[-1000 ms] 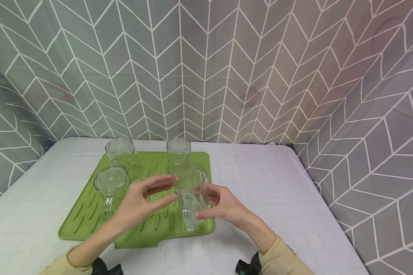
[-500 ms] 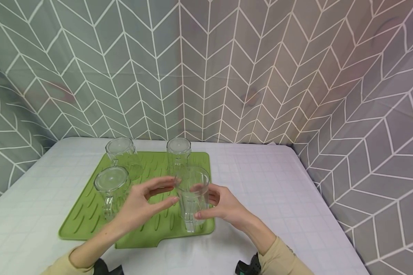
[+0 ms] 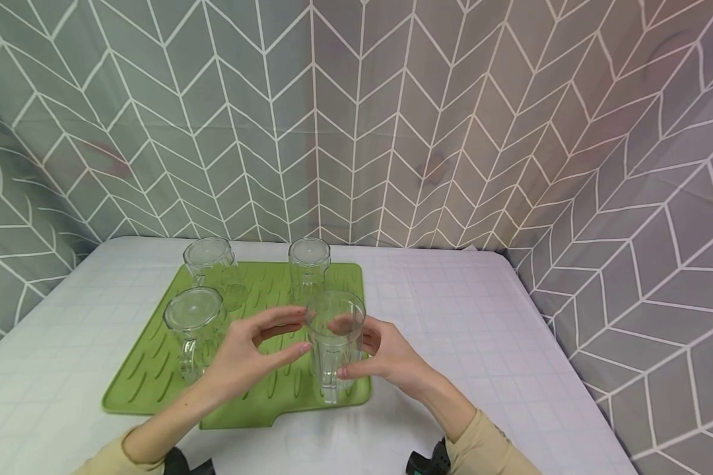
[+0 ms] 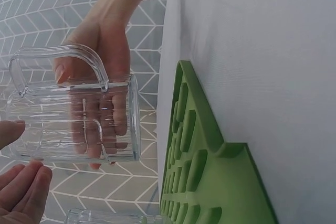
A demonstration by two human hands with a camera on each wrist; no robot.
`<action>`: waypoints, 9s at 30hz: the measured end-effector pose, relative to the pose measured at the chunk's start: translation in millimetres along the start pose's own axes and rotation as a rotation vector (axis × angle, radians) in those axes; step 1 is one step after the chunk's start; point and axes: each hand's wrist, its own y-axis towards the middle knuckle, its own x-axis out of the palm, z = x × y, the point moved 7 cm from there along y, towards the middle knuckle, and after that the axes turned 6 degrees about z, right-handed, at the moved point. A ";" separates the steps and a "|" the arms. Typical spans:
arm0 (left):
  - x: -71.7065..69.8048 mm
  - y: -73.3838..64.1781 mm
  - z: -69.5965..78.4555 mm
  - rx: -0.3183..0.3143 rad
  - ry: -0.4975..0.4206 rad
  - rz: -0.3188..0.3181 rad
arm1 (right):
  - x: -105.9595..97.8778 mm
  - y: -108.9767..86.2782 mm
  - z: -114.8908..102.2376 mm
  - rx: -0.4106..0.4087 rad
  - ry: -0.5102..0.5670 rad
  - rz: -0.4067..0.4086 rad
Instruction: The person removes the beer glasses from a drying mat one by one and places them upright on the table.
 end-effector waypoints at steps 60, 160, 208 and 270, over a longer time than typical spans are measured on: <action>-180.9 25.8 -2.7 0.008 0.084 0.437 | -11.3 2.2 2.4 0.011 -0.004 0.040; -231.2 -5.1 -180.1 -0.457 0.336 0.422 | -83.5 1.7 3.7 -0.073 0.028 0.183; -228.5 -5.0 -178.7 -0.443 0.375 0.429 | -174.7 -14.3 29.9 -0.114 0.056 0.335; -228.4 -4.0 -178.3 -0.428 0.375 0.432 | -237.0 -44.6 67.3 -0.254 0.246 0.387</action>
